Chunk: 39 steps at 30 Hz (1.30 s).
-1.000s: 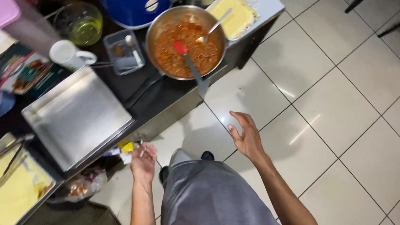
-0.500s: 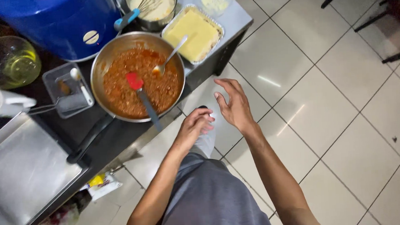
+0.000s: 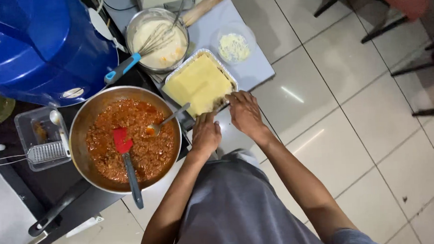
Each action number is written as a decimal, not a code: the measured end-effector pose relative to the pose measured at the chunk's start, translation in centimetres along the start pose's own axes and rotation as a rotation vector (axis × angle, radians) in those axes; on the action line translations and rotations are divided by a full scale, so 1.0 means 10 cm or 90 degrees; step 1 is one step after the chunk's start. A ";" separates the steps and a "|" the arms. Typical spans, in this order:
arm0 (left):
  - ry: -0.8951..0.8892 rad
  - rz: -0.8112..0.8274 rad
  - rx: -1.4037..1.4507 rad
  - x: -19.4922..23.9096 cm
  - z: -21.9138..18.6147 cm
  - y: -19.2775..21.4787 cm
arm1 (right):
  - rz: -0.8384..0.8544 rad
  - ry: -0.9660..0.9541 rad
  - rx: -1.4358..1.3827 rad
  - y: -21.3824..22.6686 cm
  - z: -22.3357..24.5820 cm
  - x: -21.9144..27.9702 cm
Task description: Assembling layers of lasagna by spreading meat sauce, adding pasta sheets, and sprinkling cheese.
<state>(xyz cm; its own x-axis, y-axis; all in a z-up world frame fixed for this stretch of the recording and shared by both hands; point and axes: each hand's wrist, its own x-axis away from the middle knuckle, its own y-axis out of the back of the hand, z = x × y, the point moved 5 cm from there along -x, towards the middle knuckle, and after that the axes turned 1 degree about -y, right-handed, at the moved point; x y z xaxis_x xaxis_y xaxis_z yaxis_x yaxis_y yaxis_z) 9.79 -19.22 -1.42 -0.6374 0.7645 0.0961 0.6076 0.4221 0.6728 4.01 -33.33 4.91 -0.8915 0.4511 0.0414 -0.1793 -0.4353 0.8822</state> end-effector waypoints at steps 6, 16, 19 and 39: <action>0.059 -0.043 -0.145 -0.47 0.09 -0.03 | -0.005 0.203 0.052 -0.49 -0.20 -0.64; 0.160 -0.180 -0.256 -0.80 0.30 -0.34 | 0.066 0.343 0.010 -0.37 -0.36 -1.10; 0.160 -0.259 -0.277 -0.86 0.21 -0.31 | 0.139 0.359 0.025 -0.25 -0.41 -1.29; 0.327 -0.513 -0.177 -0.50 -0.57 -0.08 | -0.112 0.407 -0.030 0.37 -0.88 -4.25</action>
<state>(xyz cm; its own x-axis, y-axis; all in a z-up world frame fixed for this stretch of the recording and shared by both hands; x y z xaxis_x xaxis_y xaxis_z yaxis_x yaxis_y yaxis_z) 9.79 -26.17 1.73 -0.9785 -0.0317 -0.2039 -0.1881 0.5436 0.8180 37.61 -61.00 2.29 -0.9158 -0.0254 -0.4009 -0.3504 -0.4379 0.8280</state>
